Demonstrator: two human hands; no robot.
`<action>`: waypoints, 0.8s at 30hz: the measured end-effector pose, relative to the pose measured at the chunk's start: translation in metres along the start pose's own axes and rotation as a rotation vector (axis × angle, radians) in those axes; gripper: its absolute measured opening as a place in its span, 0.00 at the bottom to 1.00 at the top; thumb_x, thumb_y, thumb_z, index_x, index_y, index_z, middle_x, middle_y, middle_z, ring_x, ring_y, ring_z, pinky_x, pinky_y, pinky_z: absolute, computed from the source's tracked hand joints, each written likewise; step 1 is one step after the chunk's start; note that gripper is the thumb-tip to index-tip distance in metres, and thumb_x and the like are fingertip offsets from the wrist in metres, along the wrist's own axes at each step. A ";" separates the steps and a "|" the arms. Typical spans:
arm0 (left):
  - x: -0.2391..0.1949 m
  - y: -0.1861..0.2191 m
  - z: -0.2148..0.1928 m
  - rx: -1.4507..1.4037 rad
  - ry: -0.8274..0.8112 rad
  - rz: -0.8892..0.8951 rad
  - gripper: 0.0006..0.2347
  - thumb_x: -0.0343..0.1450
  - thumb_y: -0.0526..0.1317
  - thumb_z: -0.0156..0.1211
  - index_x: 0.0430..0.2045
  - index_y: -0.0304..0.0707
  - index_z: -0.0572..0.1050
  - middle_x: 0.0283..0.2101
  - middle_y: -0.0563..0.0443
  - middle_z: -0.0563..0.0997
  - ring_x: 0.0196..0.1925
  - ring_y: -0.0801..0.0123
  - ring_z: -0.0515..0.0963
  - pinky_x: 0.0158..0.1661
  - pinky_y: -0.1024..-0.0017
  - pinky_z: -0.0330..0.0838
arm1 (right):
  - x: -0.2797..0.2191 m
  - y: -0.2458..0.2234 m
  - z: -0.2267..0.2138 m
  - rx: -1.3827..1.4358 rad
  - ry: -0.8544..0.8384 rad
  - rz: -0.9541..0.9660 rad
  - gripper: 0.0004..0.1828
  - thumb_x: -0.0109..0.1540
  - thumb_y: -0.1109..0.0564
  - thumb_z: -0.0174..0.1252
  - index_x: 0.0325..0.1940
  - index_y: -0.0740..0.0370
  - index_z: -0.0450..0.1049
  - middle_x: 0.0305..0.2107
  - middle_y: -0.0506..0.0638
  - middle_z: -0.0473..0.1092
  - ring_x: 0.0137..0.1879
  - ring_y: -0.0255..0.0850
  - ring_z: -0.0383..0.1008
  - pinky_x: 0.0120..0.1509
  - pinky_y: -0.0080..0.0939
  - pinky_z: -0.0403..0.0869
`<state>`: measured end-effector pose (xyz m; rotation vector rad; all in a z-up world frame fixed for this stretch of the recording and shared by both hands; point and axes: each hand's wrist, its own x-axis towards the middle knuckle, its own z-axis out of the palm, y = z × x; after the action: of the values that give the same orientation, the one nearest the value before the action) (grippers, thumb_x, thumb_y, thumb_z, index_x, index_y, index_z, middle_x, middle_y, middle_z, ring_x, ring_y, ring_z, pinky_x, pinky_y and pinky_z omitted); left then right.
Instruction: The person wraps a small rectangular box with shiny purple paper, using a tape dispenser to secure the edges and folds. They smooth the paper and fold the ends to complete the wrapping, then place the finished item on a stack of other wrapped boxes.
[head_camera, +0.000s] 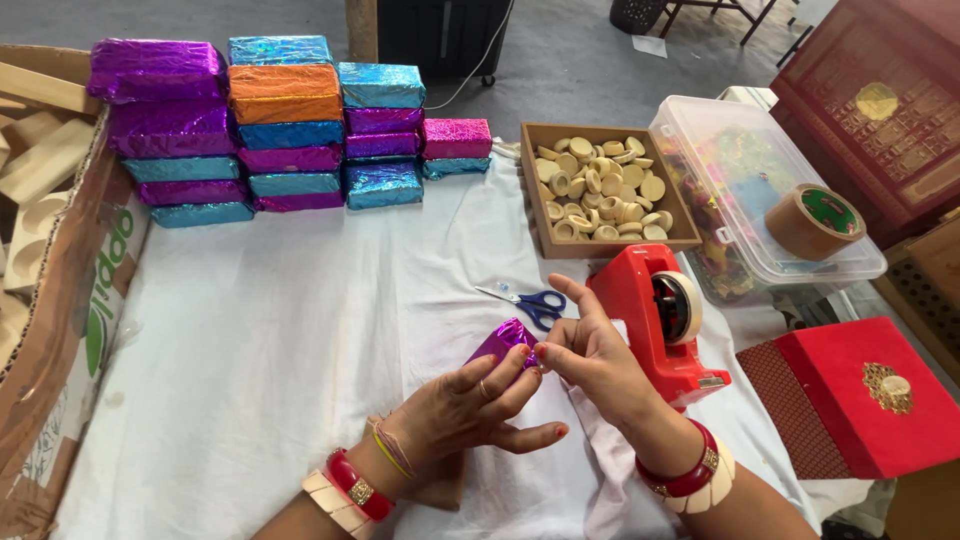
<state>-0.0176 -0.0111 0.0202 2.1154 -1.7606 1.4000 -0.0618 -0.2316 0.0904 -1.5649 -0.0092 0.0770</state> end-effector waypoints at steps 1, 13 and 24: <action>0.000 0.000 0.000 -0.002 0.002 0.000 0.28 0.83 0.42 0.52 0.73 0.67 0.41 0.67 0.48 0.63 0.71 0.57 0.65 0.73 0.56 0.48 | 0.000 -0.001 0.001 -0.002 0.002 0.001 0.44 0.61 0.66 0.57 0.78 0.63 0.44 0.23 0.43 0.64 0.27 0.27 0.62 0.30 0.26 0.62; -0.001 0.004 0.003 0.114 -0.002 -0.016 0.26 0.82 0.45 0.51 0.71 0.71 0.43 0.66 0.53 0.63 0.71 0.64 0.65 0.71 0.55 0.42 | -0.002 0.005 0.003 -0.071 -0.017 -0.003 0.42 0.62 0.67 0.55 0.77 0.65 0.44 0.24 0.42 0.61 0.31 0.28 0.64 0.39 0.29 0.69; -0.007 0.003 0.008 -0.082 0.023 -0.081 0.26 0.80 0.41 0.50 0.72 0.67 0.46 0.68 0.44 0.63 0.72 0.56 0.66 0.68 0.59 0.55 | 0.001 0.038 -0.002 0.064 0.042 0.013 0.37 0.65 0.56 0.59 0.75 0.62 0.52 0.21 0.43 0.64 0.26 0.27 0.64 0.27 0.26 0.62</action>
<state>-0.0149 -0.0113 0.0088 2.0949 -1.6744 1.3040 -0.0624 -0.2338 0.0520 -1.5025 0.0359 0.0546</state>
